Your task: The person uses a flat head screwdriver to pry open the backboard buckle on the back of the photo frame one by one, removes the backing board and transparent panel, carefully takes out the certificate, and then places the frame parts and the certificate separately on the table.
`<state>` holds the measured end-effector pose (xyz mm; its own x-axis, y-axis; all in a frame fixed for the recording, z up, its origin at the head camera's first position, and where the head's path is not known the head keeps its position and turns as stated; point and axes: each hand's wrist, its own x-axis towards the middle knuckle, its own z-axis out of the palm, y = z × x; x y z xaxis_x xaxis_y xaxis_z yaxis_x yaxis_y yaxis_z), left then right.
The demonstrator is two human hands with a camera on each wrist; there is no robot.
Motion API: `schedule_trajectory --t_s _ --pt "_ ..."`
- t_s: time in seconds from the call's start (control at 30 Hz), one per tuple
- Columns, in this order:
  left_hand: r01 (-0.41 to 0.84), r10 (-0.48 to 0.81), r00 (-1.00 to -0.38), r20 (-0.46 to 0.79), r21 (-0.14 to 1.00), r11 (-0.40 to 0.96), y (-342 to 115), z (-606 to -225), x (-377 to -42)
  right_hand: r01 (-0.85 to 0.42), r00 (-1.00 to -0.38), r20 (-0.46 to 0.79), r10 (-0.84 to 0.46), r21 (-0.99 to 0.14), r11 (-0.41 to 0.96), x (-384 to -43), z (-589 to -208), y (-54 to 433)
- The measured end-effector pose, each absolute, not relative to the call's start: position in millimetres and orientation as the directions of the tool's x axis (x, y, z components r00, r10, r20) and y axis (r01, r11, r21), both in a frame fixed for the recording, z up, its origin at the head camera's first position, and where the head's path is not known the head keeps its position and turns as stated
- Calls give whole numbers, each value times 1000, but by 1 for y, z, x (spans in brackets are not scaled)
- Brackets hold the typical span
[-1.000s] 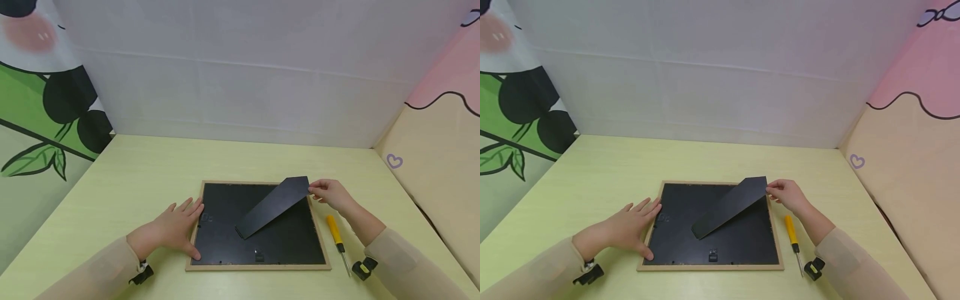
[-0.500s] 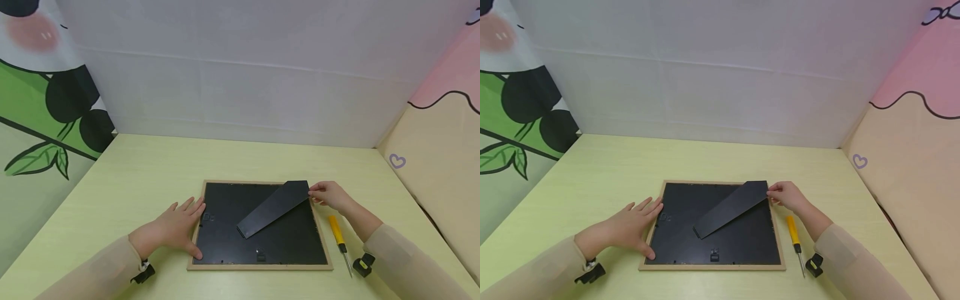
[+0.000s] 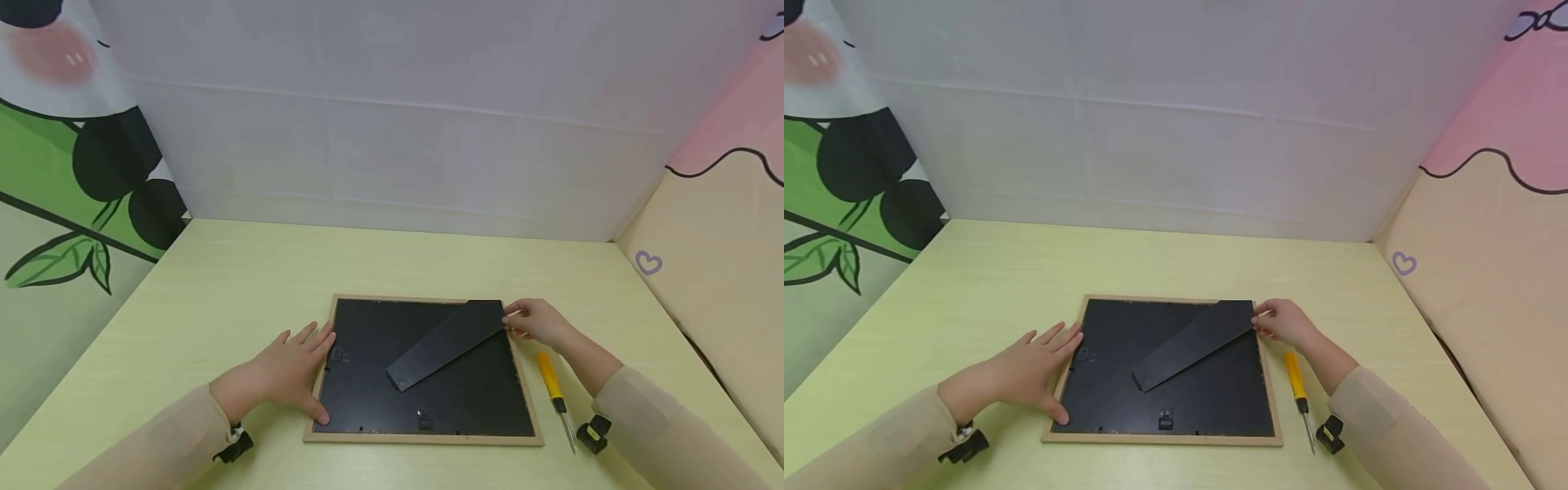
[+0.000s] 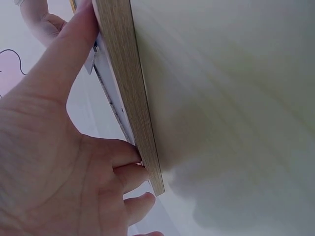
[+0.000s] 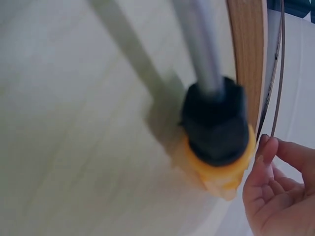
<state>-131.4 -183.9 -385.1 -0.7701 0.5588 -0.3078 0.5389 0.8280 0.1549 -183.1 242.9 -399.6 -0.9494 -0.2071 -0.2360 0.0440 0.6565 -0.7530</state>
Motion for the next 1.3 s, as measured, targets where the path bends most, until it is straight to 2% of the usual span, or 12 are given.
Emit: schedule_trajectory --t_s 0.4,0.83,1.1,1.3 --pt "536 558 -773 -303 158 829 -184 -385 -129 -48 -939 -216 -269 -691 721 -182 -395 236" --pt "520 543 -781 -309 161 839 -179 -380 -125 -113 -941 -209 -268 -551 827 -193 -397 230" --pt "523 542 -782 -308 148 839 -179 -382 -126 -127 -931 -230 -282 -521 844 -189 -393 231" --pt "527 547 -780 -303 153 836 -180 -383 -127 -130 -927 -231 -297 -545 828 -175 -384 244"
